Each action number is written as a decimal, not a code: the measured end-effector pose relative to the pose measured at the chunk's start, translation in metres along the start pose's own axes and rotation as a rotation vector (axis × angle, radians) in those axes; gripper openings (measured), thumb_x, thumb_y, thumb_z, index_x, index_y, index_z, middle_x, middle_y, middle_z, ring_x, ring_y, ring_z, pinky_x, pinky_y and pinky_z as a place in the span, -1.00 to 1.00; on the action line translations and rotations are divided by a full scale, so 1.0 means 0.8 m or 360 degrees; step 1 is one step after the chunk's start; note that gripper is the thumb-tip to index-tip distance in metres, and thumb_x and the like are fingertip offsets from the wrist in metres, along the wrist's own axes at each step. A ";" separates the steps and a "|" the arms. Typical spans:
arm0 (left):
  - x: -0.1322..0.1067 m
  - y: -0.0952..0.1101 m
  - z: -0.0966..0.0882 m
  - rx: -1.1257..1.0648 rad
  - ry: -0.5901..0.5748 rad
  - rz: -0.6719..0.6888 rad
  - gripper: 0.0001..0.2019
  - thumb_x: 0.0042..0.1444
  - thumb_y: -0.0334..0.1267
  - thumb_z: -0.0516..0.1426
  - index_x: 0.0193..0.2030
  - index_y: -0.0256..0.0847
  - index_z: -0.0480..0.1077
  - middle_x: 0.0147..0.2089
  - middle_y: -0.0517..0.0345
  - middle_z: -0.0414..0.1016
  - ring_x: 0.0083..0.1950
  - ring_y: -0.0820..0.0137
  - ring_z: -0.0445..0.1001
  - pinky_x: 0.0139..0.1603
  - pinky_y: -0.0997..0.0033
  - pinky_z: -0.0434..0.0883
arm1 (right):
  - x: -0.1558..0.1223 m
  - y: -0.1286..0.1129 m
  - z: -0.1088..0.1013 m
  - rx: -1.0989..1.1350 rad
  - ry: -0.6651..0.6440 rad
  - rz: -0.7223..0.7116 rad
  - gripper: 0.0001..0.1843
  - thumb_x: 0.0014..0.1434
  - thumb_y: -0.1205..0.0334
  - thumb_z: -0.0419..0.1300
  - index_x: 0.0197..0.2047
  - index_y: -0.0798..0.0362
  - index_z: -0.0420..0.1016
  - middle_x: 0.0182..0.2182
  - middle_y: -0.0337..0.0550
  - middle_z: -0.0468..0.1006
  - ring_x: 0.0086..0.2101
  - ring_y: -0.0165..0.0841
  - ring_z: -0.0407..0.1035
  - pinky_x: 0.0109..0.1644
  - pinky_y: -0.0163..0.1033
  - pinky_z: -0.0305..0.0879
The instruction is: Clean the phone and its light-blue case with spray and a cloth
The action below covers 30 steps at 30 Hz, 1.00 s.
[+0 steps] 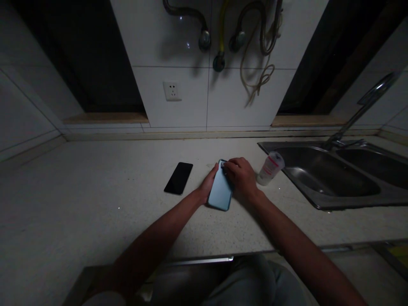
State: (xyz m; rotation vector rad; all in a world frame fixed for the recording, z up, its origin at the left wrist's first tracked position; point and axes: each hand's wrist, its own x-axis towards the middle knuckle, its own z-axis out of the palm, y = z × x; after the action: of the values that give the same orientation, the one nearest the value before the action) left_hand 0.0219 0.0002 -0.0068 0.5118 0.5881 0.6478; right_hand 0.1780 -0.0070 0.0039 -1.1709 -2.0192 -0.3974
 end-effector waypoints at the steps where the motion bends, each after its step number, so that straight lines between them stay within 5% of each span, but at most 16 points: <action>1: 0.000 -0.001 0.000 0.0000 -0.0051 -0.0016 -0.38 0.28 0.25 -0.05 -0.15 -0.33 0.51 -0.46 -0.05 0.56 -0.51 0.29 0.52 -0.42 0.34 0.44 | 0.001 0.002 -0.003 -0.0064 0.0014 0.0041 -0.77 0.34 0.24 0.13 -0.15 0.05 0.64 -0.26 0.03 0.55 -0.22 -0.17 0.33 -0.17 -0.10 0.21; 5: -0.001 -0.002 0.002 -0.0004 -0.0097 0.0000 -0.36 0.29 0.27 -0.12 -0.19 -0.30 0.48 -0.43 -0.04 0.57 -0.47 0.28 0.54 -0.37 0.33 0.47 | 0.002 0.005 -0.009 -0.0141 -0.0066 0.0083 -0.82 0.29 0.26 0.19 -0.19 0.02 0.65 -0.32 -0.02 0.53 -0.26 -0.21 0.32 -0.21 -0.15 0.18; 12: -0.004 -0.003 0.004 0.0031 -0.0012 0.0056 -0.34 0.29 0.28 -0.15 -0.20 -0.29 0.48 -0.46 -0.03 0.56 -0.48 0.27 0.54 -0.34 0.28 0.48 | 0.003 0.013 -0.010 0.0241 -0.0272 -0.0082 -0.79 0.26 0.37 0.19 -0.12 0.02 0.65 -0.25 0.00 0.56 -0.22 -0.21 0.37 -0.15 -0.16 0.29; 19: -0.004 0.001 0.004 -0.0022 0.0040 0.0055 -0.33 0.31 0.26 -0.17 -0.19 -0.31 0.50 -0.55 0.01 0.50 -0.57 0.32 0.46 -0.47 0.38 0.39 | 0.001 0.015 -0.010 0.0400 -0.0348 -0.0262 -0.74 0.25 0.42 0.14 -0.10 0.09 0.65 -0.22 0.03 0.57 -0.20 -0.23 0.38 -0.13 -0.16 0.29; 30: -0.005 0.006 0.006 0.0023 0.0046 0.0049 -0.37 0.32 0.23 -0.14 -0.28 -0.29 0.49 -0.55 0.02 0.50 -0.57 0.34 0.46 -0.48 0.38 0.41 | 0.000 -0.006 -0.011 -0.0138 -0.0278 -0.0022 -0.75 0.29 0.35 0.15 -0.08 0.04 0.66 -0.25 0.01 0.59 -0.26 -0.23 0.32 -0.20 -0.17 0.10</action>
State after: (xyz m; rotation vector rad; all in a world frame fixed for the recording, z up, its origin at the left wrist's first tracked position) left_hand 0.0207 -0.0003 0.0013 0.5268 0.6134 0.6816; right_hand 0.1775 -0.0145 0.0102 -1.2842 -2.1799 -0.4052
